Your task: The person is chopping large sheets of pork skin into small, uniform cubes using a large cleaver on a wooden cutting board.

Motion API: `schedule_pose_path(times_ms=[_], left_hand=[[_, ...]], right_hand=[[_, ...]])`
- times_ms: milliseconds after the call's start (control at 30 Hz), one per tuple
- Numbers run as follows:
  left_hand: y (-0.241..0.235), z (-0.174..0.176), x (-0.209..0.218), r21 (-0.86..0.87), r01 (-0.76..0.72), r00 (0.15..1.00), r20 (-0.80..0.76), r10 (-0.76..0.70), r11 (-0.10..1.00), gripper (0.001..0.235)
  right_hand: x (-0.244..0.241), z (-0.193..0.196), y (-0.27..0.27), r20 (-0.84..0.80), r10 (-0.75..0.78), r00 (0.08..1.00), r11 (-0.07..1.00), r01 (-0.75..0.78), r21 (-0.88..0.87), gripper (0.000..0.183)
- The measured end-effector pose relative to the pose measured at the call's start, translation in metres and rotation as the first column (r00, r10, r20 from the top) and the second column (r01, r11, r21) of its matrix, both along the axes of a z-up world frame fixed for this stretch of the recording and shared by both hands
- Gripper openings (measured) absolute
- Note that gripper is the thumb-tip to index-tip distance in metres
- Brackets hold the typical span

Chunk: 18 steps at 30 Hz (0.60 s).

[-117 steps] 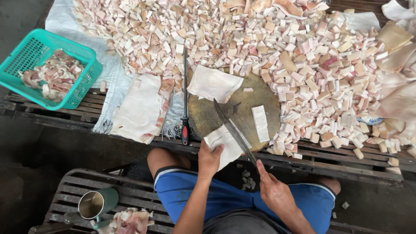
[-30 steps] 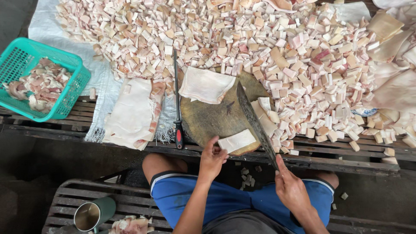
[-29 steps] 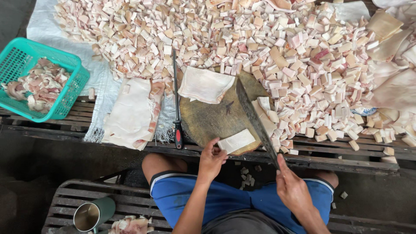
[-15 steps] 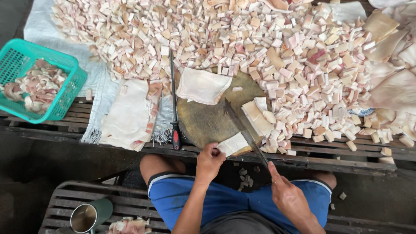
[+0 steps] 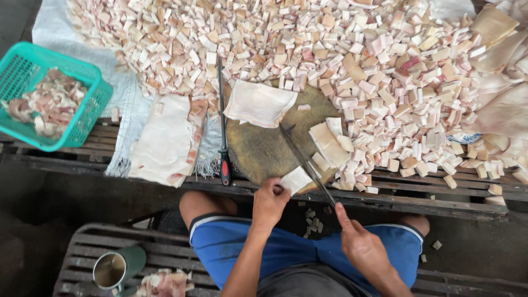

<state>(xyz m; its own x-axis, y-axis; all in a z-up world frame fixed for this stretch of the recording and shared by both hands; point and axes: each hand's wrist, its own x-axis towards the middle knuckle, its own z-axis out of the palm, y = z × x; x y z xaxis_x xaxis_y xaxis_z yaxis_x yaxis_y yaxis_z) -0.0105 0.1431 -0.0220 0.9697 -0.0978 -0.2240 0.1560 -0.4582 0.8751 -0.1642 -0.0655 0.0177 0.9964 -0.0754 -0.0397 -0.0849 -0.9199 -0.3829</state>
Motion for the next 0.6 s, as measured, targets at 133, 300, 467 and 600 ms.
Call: schedule_pose_path(times_ms=[133, 300, 467, 600], left_hand=[[-0.004, 0.001, 0.003, 0.019, 0.018, 0.997, 0.076, -0.019, 1.000, 0.039], [-0.013, 0.006, 0.004, -0.025, 0.043, 0.999, 0.015, -0.043, 0.999, 0.037], [-0.014, 0.011, 0.003, 0.001, 0.056, 0.998, 0.029, -0.056, 0.998, 0.035], [-0.018, 0.010, 0.007, 0.000, 0.055, 0.995, 0.087, -0.055, 0.998, 0.028]], right_hand=[[-0.010, 0.015, -0.012, 0.322, -0.095, 0.942, 0.989, 0.052, 0.141, 0.066], [-0.022, 0.015, -0.021, 0.575, -0.190, 0.796, 0.970, 0.063, 0.233, 0.062], [-0.010, -0.012, -0.005, 0.166, 0.047, 0.985, 0.999, -0.047, -0.005, 0.069], [-0.005, 0.002, -0.006, 0.059, -0.067, 0.996, 0.996, 0.063, 0.067, 0.071]])
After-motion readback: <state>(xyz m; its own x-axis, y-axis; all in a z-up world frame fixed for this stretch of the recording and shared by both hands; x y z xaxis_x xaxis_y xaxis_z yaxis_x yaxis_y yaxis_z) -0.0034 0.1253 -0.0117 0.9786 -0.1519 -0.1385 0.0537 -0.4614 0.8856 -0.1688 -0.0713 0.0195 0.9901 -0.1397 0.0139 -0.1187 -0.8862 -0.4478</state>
